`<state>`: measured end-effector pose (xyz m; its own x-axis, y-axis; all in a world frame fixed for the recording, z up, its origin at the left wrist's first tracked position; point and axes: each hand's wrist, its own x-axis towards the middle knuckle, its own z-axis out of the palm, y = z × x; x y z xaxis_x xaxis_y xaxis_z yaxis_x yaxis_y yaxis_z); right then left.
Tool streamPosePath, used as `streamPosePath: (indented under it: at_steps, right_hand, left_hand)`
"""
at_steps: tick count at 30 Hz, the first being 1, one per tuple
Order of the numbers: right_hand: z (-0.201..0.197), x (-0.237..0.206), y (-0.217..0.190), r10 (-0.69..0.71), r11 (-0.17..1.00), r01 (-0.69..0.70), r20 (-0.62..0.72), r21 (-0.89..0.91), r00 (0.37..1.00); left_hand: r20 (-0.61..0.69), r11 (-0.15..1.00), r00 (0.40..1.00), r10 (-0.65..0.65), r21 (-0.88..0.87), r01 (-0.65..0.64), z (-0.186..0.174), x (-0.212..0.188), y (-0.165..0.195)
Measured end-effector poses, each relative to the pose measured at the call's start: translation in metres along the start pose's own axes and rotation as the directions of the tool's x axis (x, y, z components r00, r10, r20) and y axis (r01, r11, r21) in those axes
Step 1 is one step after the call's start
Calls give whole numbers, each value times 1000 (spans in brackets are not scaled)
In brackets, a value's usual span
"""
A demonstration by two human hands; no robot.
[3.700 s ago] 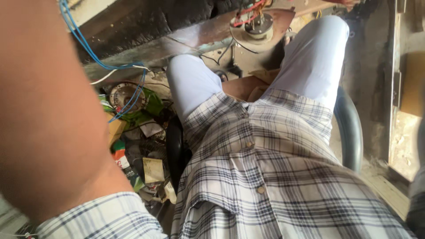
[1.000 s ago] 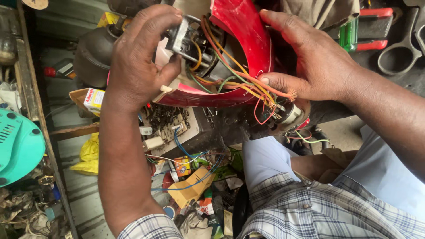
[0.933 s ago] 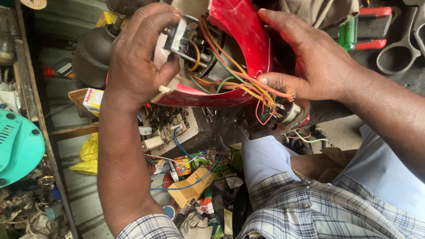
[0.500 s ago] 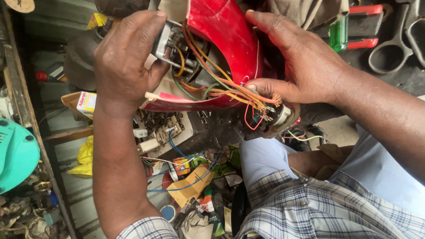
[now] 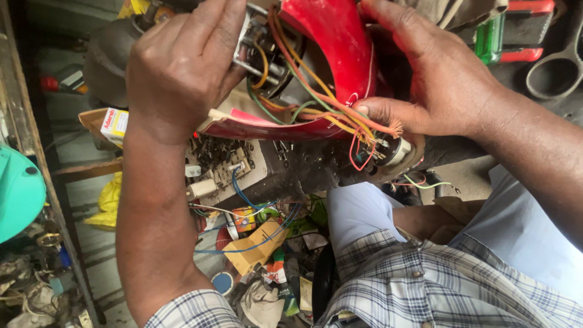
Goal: The person disassembles a small electrical motor, removes the rotor, and uses pliers to adjust internal components. They then reassemble the motor and place it back into a plastic housing.
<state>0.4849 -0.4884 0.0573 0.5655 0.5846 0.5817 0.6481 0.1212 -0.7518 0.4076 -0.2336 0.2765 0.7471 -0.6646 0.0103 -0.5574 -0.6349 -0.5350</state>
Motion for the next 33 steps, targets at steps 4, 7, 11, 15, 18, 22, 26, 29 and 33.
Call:
streamPosePath:
  at_steps: [4, 7, 11, 15, 18, 22, 26, 29, 33]
  right_hand:
    - [-1, 1, -1, 6, 1000, -6, -5, -4, 1000]
    - [-2, 3, -1, 24, 999, -24, 6, -22, 1000]
    - [-4, 5, -3, 18, 1000, -18, 11, 3, 1000]
    - [-5, 4, -2, 36, 999, -35, 19, -27, 999]
    - [-6, 4, 0, 22, 999, -22, 22, -29, 1000]
    - [-10, 4, 3, 12, 997, -10, 35, -76, 999]
    - [-12, 7, 3, 11, 1000, -11, 48, -9, 999]
    - [-12, 9, 2, 15, 999, -12, 42, -51, 999]
    - [-13, 9, 4, -10, 999, 8, 49, 48, 999]
  left_hand:
    - [-9, 999, 999, 41, 36, -40, 3, -1, -6]
    - [-9, 996, 998, 60, 61, -59, 7, -3, -9]
    - [-42, 991, 997, 71, 119, -65, 11, -4, -10]
    - [-55, 990, 996, 75, 126, -67, 12, -2, -10]
    - [-47, 995, 998, 51, 90, -46, 13, -2, -7]
    - [-37, 1000, 999, 13, -7, -13, 12, -6, -1]
    - [-31, 996, 999, -33, -84, 30, 9, -7, 5]
    - [-34, 994, 998, -46, -104, 42, 7, -5, 9]
    - [-19, 991, 998, -60, -123, 57, 5, -6, 13]
